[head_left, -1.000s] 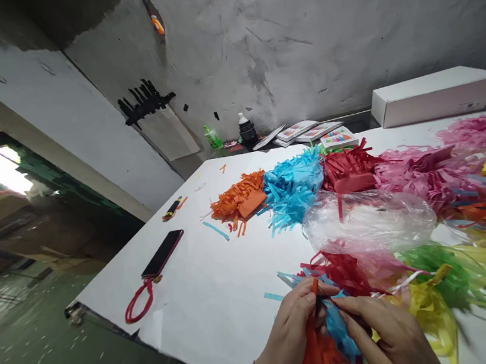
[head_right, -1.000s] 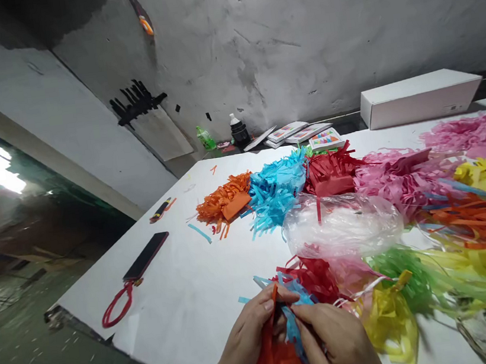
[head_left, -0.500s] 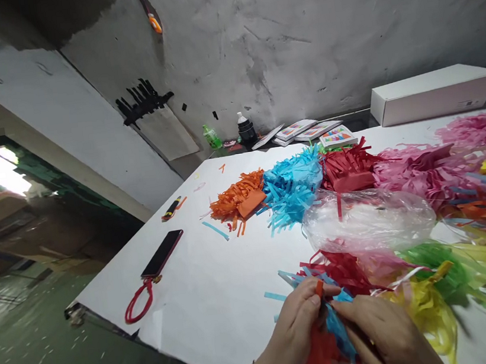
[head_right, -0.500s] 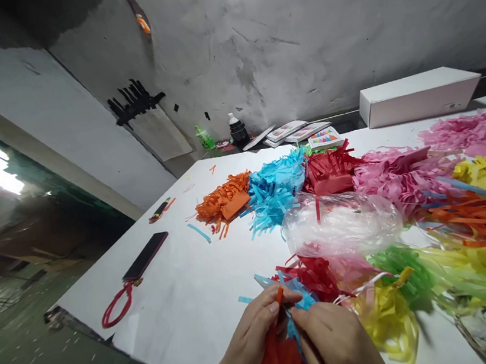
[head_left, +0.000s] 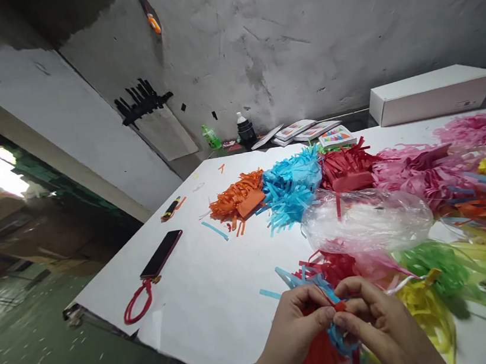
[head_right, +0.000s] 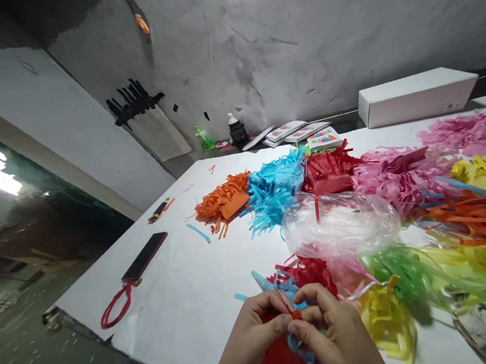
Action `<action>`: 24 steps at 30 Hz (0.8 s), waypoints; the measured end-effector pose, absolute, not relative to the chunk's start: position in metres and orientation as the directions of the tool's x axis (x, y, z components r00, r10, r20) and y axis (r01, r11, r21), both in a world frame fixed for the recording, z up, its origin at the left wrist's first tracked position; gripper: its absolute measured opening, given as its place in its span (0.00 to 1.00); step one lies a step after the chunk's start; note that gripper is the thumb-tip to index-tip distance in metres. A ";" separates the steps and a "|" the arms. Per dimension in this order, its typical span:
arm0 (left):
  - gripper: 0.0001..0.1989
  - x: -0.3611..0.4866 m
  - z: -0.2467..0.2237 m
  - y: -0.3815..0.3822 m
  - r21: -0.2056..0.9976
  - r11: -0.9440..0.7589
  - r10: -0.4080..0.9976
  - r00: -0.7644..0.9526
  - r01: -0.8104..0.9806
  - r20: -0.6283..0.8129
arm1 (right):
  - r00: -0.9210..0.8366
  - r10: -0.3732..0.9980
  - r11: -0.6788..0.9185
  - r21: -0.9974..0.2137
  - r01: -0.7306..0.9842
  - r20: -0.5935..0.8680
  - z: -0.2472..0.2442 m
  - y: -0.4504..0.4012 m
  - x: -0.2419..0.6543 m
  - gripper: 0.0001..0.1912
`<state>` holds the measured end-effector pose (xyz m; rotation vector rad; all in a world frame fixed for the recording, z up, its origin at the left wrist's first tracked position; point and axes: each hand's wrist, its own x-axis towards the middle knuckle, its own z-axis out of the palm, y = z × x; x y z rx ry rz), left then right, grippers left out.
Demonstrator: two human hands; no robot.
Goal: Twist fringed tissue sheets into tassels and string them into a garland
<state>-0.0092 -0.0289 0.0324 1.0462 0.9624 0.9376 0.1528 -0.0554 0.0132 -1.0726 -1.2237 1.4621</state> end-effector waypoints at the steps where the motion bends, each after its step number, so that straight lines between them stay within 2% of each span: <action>1: 0.21 -0.009 0.033 -0.029 0.968 0.209 0.937 0.312 -0.138 -0.158 | -0.230 0.970 -0.121 -0.981 -0.150 -0.084 0.015 -0.055 0.153 0.18; 3: 0.20 -0.009 0.033 -0.029 0.975 0.182 0.932 0.339 -0.125 -0.131 | -0.252 0.966 -0.081 -0.992 -0.101 -0.053 0.017 -0.054 0.156 0.17; 6: 0.18 -0.007 0.033 -0.030 0.992 0.099 0.941 0.332 -0.083 -0.066 | -0.207 0.972 0.141 -0.978 0.154 0.107 0.017 -0.054 0.159 0.12; 9: 0.14 -0.002 0.031 -0.033 0.996 -0.093 0.971 0.222 -0.001 0.091 | -0.166 0.945 0.324 -0.875 0.360 0.282 0.015 -0.054 0.162 0.08; 11: 0.11 0.001 0.032 -0.033 0.989 -0.150 0.983 0.107 -0.017 0.151 | -0.187 0.904 0.427 -0.785 0.449 0.384 0.014 -0.051 0.166 0.07; 13: 0.09 -0.001 0.035 -0.030 0.980 -0.102 0.995 -0.012 -0.171 0.102 | -0.233 0.854 0.513 -0.676 0.529 0.466 0.015 -0.046 0.173 0.07; 15: 0.07 -0.007 0.043 -0.022 0.907 -0.021 0.995 -0.097 -0.421 -0.023 | -0.258 0.802 0.563 -0.538 0.627 0.539 0.015 -0.039 0.183 0.06; 18: 0.11 -0.028 0.062 -0.006 0.649 0.087 0.966 -0.096 -0.756 -0.241 | -0.328 0.738 0.583 -0.311 0.751 0.590 0.011 -0.028 0.200 0.06; 20: 0.15 -0.046 0.074 0.004 0.518 0.135 0.948 -0.042 -0.845 -0.315 | -0.405 0.708 0.593 -0.176 0.786 0.579 0.007 -0.024 0.215 0.09; 21: 0.16 -0.054 0.078 0.008 0.489 0.137 0.945 -0.033 -0.861 -0.324 | -0.432 0.700 0.588 -0.116 0.800 0.568 0.005 -0.023 0.225 0.10; 24: 0.18 -0.078 0.082 0.020 0.484 0.075 0.948 -0.087 -0.872 -0.305 | -0.385 0.722 0.467 0.005 0.884 0.575 0.001 -0.024 0.270 0.10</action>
